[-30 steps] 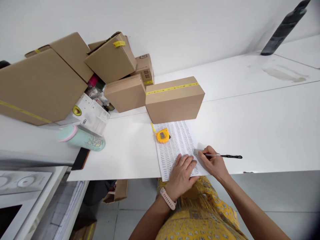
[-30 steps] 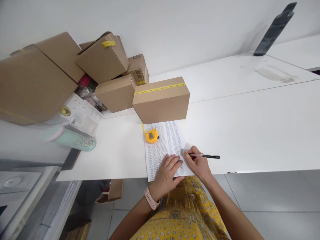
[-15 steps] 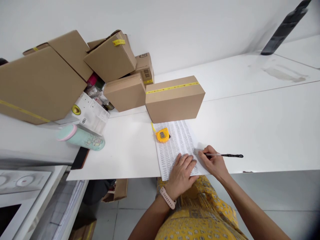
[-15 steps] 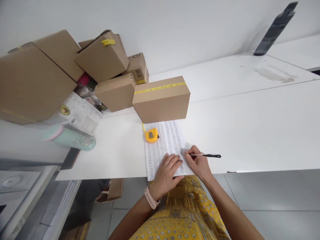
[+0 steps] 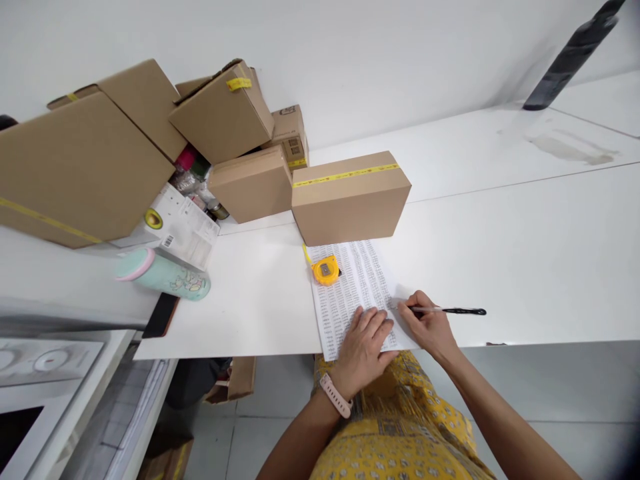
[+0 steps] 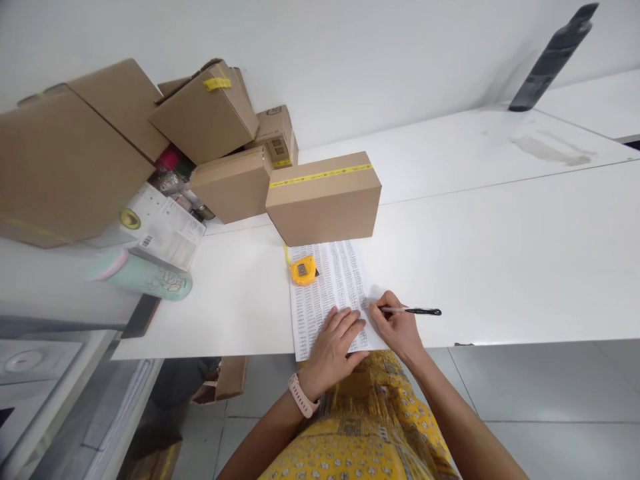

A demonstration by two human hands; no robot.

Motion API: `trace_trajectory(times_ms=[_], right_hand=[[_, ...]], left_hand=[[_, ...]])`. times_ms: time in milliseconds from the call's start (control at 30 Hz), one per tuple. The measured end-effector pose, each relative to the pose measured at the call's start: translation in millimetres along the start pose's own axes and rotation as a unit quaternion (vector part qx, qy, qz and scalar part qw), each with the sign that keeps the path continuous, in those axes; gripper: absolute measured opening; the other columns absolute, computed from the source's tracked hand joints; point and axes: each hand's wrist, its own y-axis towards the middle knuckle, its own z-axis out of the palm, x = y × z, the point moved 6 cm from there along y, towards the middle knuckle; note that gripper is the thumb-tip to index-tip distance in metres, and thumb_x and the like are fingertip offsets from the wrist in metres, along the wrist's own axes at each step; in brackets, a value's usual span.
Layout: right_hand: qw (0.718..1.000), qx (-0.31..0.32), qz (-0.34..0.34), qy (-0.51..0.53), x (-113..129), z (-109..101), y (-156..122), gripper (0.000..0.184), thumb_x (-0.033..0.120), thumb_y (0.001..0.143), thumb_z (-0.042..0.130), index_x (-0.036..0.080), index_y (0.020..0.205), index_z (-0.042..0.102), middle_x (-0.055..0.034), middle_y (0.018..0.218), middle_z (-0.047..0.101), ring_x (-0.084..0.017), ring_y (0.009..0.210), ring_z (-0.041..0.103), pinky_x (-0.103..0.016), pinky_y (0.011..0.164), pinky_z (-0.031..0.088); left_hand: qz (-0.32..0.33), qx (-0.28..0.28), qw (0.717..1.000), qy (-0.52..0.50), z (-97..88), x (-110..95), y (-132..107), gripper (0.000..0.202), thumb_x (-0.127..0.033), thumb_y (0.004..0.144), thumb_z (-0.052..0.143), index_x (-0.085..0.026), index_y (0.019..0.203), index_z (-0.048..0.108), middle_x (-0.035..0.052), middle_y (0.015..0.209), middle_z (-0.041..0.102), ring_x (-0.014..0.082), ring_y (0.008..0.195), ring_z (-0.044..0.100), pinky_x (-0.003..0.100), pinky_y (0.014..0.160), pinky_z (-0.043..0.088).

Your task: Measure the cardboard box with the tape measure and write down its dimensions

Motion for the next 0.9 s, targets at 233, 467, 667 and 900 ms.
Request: trace_trajectory(times_ms=[233,467,667,900], right_hand=[[1.0,0.001,-0.002,-0.008,0.4,0.1,0.5,0.04,0.057,0.086,0.064,0.025,0.069,0.047,0.0043,0.051,0.046,-0.014,0.049,0.043,-0.028,0.049,0.035],[1.0,-0.005,0.003,-0.005,3.0,-1.5,0.4,0.037,0.053,0.086,0.063,0.025,0.068,0.047,0.0036,0.054,0.048,-0.014,0.049,0.044,-0.028,0.048,0.034],[1.0,-0.001,0.001,-0.005,4.0,-1.4,0.5,0.037,0.053,0.086,0.063,0.025,0.068,0.046,0.0045,0.052,0.046,-0.014,0.048,0.043,-0.028,0.048,0.033],[1.0,-0.003,0.0,-0.005,1.1,-0.2,0.2,0.041,0.056,0.087,0.064,0.025,0.068,0.046,0.0041,0.052,0.046,-0.014,0.049,0.043,-0.028,0.049,0.035]], left_hand=[[-0.001,0.001,1.0,0.002,-1.9,-1.2,0.9,0.055,-0.04,0.094,0.067,-0.016,0.141,0.051,0.0114,0.147,0.057,0.0273,0.144,0.044,0.052,0.128,0.026],[-0.002,0.0,1.0,-0.003,-2.1,-1.0,0.6,0.054,-0.04,0.095,0.066,-0.017,0.142,0.051,0.0109,0.148,0.057,0.0281,0.143,0.045,0.053,0.127,0.028],[0.001,-0.004,1.0,-0.002,-1.8,-1.9,0.3,0.052,-0.04,0.095,0.066,-0.016,0.14,0.053,0.0113,0.147,0.057,0.0287,0.143,0.046,0.053,0.127,0.027],[-0.003,0.006,1.0,0.002,-2.7,-0.8,1.3,0.053,-0.04,0.095,0.066,-0.016,0.14,0.052,0.0116,0.148,0.057,0.0284,0.144,0.045,0.053,0.127,0.027]])
